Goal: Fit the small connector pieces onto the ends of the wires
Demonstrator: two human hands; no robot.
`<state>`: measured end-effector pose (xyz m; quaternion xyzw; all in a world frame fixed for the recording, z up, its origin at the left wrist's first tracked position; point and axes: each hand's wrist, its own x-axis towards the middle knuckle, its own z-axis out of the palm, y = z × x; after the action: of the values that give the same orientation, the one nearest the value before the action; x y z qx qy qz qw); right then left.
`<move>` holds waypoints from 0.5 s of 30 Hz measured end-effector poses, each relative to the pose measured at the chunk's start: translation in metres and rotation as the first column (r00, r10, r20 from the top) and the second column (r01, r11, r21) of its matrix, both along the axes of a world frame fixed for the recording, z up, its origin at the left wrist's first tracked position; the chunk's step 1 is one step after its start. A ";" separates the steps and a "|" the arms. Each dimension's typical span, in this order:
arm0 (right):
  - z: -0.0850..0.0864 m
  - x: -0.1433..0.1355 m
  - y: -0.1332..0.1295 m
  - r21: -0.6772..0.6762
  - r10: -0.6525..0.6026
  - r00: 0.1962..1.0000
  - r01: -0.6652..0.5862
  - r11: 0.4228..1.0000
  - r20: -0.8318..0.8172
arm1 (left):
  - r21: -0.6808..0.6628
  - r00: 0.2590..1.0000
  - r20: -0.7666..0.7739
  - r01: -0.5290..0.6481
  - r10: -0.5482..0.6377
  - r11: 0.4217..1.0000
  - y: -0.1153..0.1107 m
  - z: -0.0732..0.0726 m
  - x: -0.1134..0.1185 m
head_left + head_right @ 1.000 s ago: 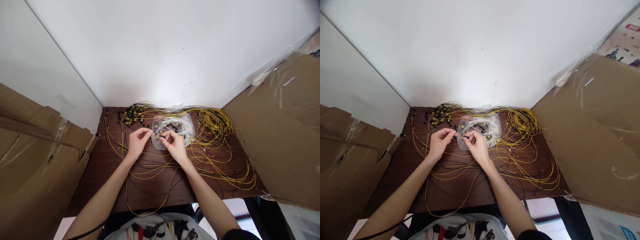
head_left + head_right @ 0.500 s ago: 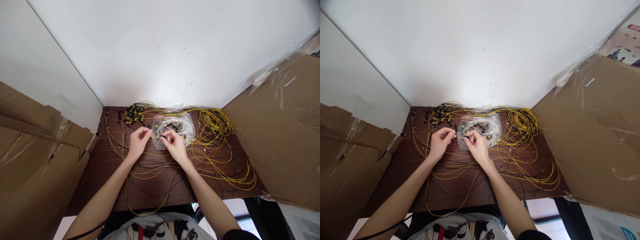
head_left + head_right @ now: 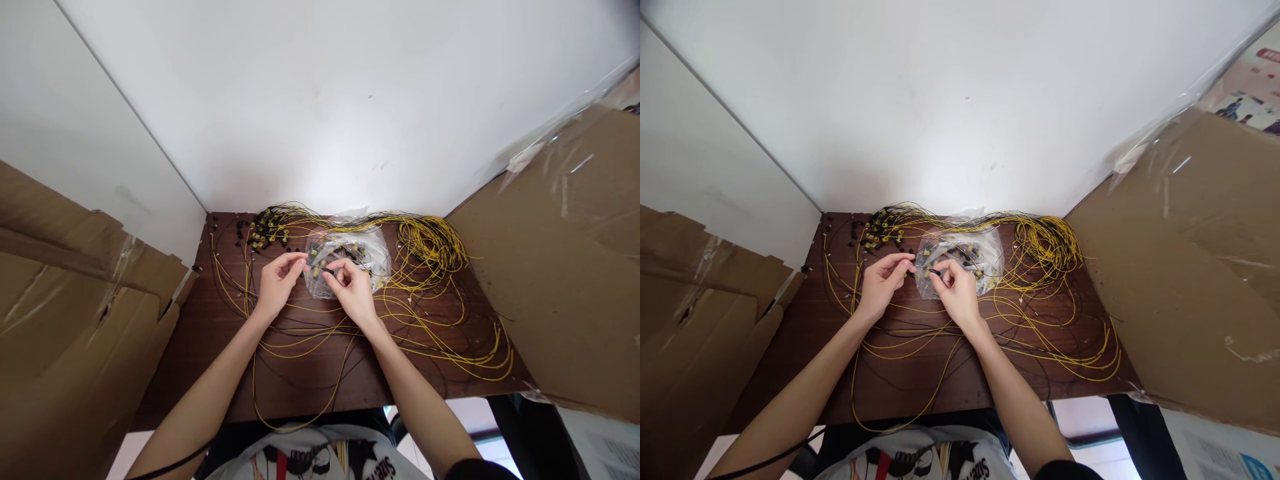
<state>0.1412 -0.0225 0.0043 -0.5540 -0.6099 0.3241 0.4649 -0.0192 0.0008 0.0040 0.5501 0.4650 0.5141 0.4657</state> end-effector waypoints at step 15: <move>0.002 -0.002 -0.002 0.020 0.027 1.000 -0.027 0.999 -0.001 | 0.061 0.993 -0.121 0.003 0.005 0.998 -0.002 0.001 0.001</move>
<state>0.1390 -0.0243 0.0066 -0.5408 -0.6200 0.3245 0.4668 -0.0184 -0.0013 0.0052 0.5941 0.4768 0.4939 0.4193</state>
